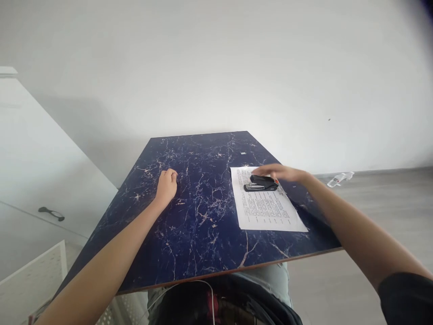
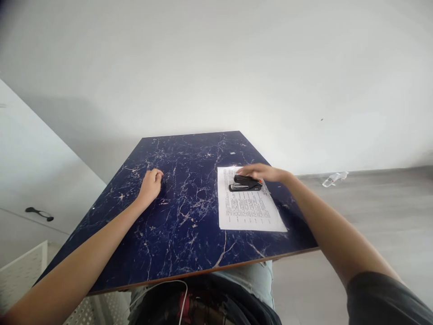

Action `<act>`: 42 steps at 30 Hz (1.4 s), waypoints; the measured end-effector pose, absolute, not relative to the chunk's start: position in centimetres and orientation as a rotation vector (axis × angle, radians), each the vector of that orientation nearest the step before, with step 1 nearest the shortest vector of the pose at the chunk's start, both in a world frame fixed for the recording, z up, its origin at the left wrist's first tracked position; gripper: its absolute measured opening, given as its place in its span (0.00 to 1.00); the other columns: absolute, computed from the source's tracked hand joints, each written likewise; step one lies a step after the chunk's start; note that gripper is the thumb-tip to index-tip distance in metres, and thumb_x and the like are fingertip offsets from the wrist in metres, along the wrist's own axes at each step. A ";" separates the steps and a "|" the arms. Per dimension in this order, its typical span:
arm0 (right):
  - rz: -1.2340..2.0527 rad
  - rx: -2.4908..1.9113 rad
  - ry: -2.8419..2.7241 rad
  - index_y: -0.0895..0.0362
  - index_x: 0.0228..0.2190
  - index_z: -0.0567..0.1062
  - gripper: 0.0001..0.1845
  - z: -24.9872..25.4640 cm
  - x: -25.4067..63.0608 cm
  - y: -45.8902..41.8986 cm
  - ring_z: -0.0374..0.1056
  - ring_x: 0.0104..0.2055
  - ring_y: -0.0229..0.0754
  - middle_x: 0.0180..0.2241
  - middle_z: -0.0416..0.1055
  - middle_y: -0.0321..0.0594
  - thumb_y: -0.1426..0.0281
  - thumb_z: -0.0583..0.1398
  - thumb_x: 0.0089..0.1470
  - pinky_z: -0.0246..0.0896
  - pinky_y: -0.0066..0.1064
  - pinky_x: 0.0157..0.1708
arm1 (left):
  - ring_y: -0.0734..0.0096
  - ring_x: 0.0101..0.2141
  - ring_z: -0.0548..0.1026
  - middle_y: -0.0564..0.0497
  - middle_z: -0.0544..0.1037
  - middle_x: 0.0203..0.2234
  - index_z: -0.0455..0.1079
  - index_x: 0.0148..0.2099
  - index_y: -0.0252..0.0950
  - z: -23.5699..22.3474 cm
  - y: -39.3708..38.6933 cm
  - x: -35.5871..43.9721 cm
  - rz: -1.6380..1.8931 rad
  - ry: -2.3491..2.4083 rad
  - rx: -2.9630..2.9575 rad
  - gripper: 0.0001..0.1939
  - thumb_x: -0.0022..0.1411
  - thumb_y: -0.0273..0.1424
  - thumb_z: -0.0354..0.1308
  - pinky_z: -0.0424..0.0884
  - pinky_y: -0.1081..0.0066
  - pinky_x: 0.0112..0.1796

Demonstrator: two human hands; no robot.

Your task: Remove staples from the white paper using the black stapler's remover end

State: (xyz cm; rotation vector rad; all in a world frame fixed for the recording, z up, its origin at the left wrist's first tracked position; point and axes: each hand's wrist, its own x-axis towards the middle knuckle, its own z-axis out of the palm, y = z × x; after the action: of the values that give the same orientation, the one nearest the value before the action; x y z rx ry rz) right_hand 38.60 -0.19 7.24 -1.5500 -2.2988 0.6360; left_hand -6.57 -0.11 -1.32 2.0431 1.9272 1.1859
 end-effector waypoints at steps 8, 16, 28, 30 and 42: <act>0.388 -1.441 -2.581 0.53 0.71 0.59 0.37 4.2 36.8 10.1 0.35 0.77 0.57 0.76 0.40 0.49 0.55 0.57 0.66 0.34 0.50 0.71 | 0.53 0.47 0.73 0.43 0.76 0.39 0.68 0.38 0.41 -1.2 0.0 -7.3 1.183 1.940 1.983 0.11 0.71 0.31 0.46 0.68 0.54 0.52; 0.232 -1.487 -2.722 0.46 0.74 0.46 0.45 -2.2 37.9 15.3 0.28 0.77 0.59 0.76 0.33 0.39 0.41 0.47 0.64 0.26 0.58 0.73 | 0.57 0.42 0.72 0.44 0.76 0.35 0.69 0.36 0.39 -1.5 0.1 -6.7 1.193 1.951 1.950 0.10 0.71 0.29 0.50 0.68 0.60 0.48; 0.196 -1.481 -2.719 0.43 0.74 0.43 0.47 -2.3 25.9 15.7 0.28 0.76 0.70 0.76 0.26 0.38 0.36 0.44 0.62 0.25 0.75 0.67 | 0.59 0.39 0.74 0.46 0.75 0.31 0.72 0.34 0.38 -1.3 2.8 -19.4 1.658 2.081 1.397 0.10 0.67 0.26 0.52 0.66 0.62 0.47; 0.207 -1.383 -2.752 0.42 0.74 0.45 0.46 -1.9 20.6 15.1 0.29 0.76 0.71 0.76 0.26 0.37 0.36 0.42 0.62 0.23 0.75 0.67 | 0.59 0.37 0.74 0.47 0.75 0.30 0.72 0.35 0.38 -2.0 3.1 -20.2 1.697 2.089 1.330 0.10 0.67 0.27 0.50 0.67 0.63 0.45; 0.361 -1.153 -2.824 0.51 0.74 0.47 0.46 -0.4 -0.5 11.4 0.27 0.77 0.65 0.76 0.26 0.41 0.40 0.41 0.65 0.20 0.75 0.67 | 0.67 0.30 0.74 0.50 0.73 0.28 0.69 0.34 0.38 -2.4 3.6 -20.8 1.927 1.969 0.937 0.09 0.64 0.28 0.48 0.69 0.69 0.32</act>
State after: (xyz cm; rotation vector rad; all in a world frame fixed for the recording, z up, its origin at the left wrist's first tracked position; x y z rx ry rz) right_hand -0.47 11.40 -0.38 -1.1529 -2.8240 0.3607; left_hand -20.81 3.62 -2.38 0.9366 1.9694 1.9267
